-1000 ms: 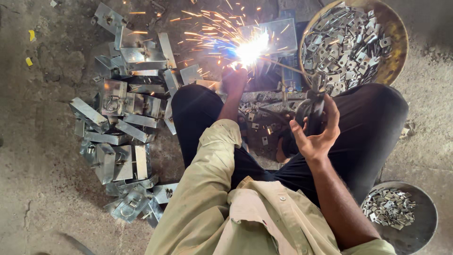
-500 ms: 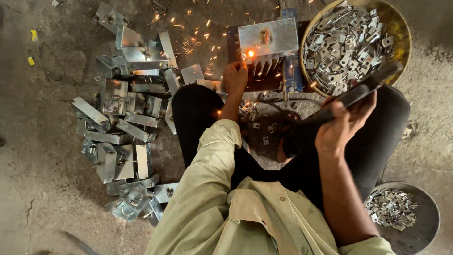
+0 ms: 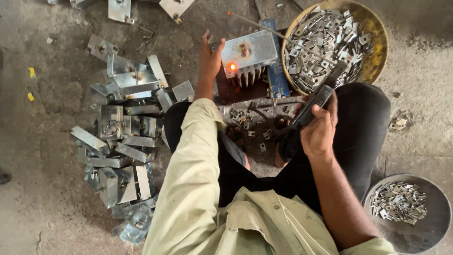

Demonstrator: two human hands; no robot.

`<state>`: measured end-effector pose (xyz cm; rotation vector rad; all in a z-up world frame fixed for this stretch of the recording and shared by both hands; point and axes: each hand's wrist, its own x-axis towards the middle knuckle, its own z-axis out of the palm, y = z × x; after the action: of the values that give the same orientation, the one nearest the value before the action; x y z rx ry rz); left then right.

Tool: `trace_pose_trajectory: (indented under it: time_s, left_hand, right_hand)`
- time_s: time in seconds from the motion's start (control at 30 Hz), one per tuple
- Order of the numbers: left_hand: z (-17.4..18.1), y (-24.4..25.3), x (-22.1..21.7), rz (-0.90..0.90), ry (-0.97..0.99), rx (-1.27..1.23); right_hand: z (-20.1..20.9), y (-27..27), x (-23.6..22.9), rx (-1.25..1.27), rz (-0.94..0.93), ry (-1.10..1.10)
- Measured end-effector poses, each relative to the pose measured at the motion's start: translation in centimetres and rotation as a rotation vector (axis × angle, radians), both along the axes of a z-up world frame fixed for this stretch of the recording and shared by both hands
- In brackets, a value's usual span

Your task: The person sits on the floor and uses a handheld welding tool to attach small metal pieces to larger rectangular metal brackets. The person picks up a bracket, positions a small metal piece on it, and welds it in place, creating bright sparks. The finished brackets are placed in a pile on the floor.

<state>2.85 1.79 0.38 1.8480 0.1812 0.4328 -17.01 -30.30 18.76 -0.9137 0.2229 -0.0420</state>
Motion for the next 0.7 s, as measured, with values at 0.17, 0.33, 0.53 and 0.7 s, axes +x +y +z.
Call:
trace_pose_trajectory:
  time_s: [0.17,0.33,0.53,0.7]
  left_hand:
    - [-1.9,2.2,-1.3,0.018,0.553,0.043]
    - [-6.1,-0.4,-5.1,0.157,0.753,-0.273]
    - [-10.6,-7.8,-9.1,0.000,0.741,-1.152]
    - [-9.2,-9.3,-8.7,0.071,0.549,-1.231]
  right_hand:
    - [0.2,-0.8,0.1,0.244,0.025,0.156]
    - [0.2,-1.1,0.0,0.255,0.048,0.221]
    - [-0.1,-0.4,-0.6,0.255,0.102,0.151]
    - [0.0,0.2,-1.1,-0.225,-0.081,-0.097]
